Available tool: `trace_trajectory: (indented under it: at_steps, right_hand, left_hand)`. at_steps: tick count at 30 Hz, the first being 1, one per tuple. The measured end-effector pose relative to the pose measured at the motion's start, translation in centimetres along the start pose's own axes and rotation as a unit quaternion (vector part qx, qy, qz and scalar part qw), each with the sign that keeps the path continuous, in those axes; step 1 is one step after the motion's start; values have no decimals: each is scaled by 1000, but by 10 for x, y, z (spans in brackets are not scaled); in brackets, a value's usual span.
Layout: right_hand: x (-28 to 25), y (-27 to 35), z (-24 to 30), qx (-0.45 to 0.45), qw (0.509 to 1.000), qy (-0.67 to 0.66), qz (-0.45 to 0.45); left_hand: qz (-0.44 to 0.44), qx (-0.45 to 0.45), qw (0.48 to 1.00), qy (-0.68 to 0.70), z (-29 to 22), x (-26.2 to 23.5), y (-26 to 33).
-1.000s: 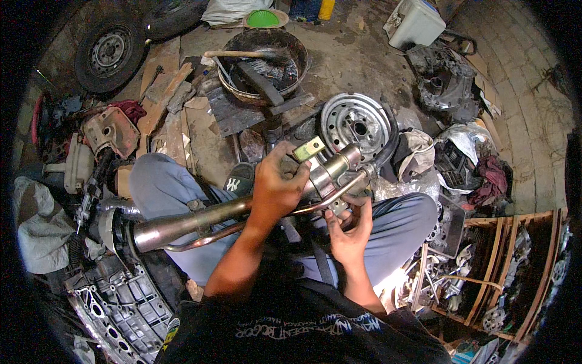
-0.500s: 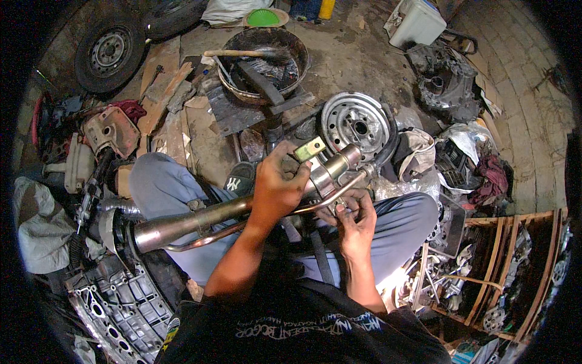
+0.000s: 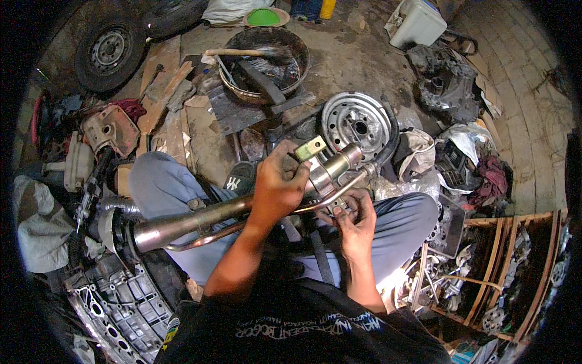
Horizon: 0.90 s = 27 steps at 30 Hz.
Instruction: The person sits on the floor and works on a metal exhaust pipe. They use a cloth to wipe the pipe, then use a hammer to tap a metal bracket into place on the pipe. They continue to adjust and inspect the bracket and pipe throughout the clip.
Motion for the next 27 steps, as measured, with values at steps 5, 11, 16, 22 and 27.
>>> trace_trajectory:
  at_steps: [5,11,16,22,27]
  right_hand:
    - [0,0,-1,11,1000,-23,-7]
    - [-1,0,-3,-1,999,-44,10]
    - [-2,0,-5,3,998,-54,10]
    - [-1,-1,-5,16,999,-40,-3]
    - [0,-1,-4,20,998,-55,-6]
  left_hand:
    - [-5,13,1000,-3,-3,0,0]
    - [-2,-25,1000,14,1,0,1]
    - [-12,7,1000,11,3,1,0]
    - [-2,-3,1000,1,5,0,0]
    - [-9,45,999,7,5,-2,0]
Point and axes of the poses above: each hand's wrist, its own y-axis away from the middle knuckle, its own x-axis out of the palm, z = x × y, the point moved 4 cm from there along -y, towards the middle knuckle, and after that the axes turned 3 degrees about y, right-handed, at the moved point
